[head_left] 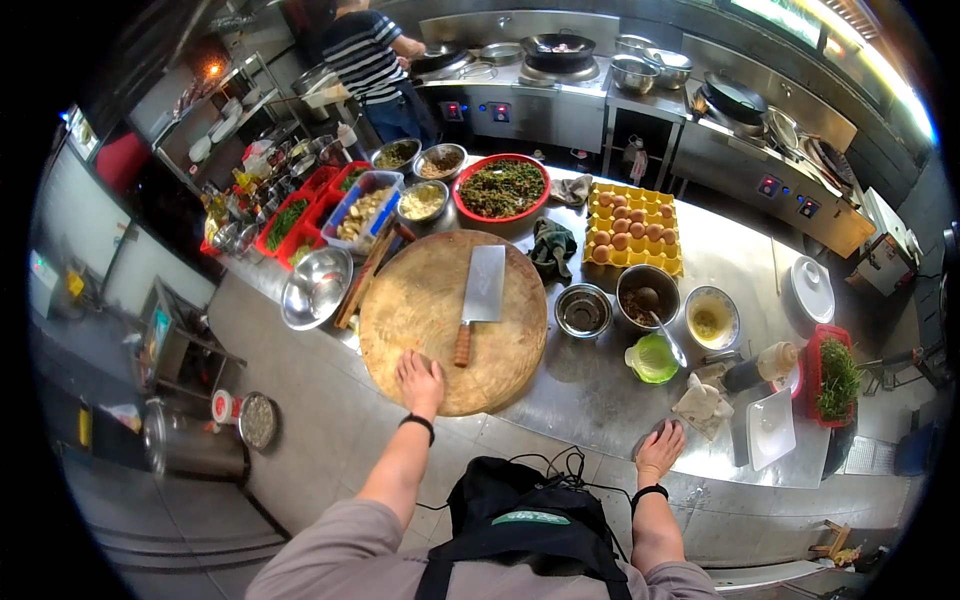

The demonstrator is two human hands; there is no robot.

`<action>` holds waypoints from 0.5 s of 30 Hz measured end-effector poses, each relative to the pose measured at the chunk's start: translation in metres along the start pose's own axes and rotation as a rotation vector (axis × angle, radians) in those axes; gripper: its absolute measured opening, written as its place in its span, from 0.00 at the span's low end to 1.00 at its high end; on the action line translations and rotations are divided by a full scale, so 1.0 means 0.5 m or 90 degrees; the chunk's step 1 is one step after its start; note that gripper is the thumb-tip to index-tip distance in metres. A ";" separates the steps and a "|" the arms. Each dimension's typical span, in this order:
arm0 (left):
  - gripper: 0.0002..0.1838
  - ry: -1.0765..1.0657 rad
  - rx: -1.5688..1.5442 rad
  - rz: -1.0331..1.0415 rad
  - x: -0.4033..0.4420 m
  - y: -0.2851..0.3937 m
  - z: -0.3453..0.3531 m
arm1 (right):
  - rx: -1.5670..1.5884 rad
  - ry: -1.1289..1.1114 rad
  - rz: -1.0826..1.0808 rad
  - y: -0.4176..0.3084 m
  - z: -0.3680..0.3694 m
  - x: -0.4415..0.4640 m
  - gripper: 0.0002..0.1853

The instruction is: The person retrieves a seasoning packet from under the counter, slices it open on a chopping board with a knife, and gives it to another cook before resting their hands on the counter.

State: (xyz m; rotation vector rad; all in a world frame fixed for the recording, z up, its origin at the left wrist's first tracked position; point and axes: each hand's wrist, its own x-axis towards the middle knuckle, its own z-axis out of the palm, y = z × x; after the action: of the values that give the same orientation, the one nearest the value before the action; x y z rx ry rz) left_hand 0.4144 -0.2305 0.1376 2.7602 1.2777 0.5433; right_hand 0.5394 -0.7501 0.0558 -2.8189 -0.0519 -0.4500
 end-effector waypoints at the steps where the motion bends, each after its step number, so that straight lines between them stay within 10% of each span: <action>1: 0.29 0.001 -0.003 0.002 0.000 0.000 0.000 | 0.000 -0.003 0.001 0.000 0.000 0.000 0.24; 15: 0.28 0.009 -0.005 0.010 0.000 -0.005 0.005 | 0.001 0.002 0.003 -0.002 -0.001 0.001 0.25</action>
State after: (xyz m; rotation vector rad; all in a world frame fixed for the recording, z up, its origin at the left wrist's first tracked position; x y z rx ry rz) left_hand 0.4134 -0.2284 0.1348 2.7679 1.2550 0.5682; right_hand 0.5394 -0.7494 0.0566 -2.8160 -0.0447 -0.4521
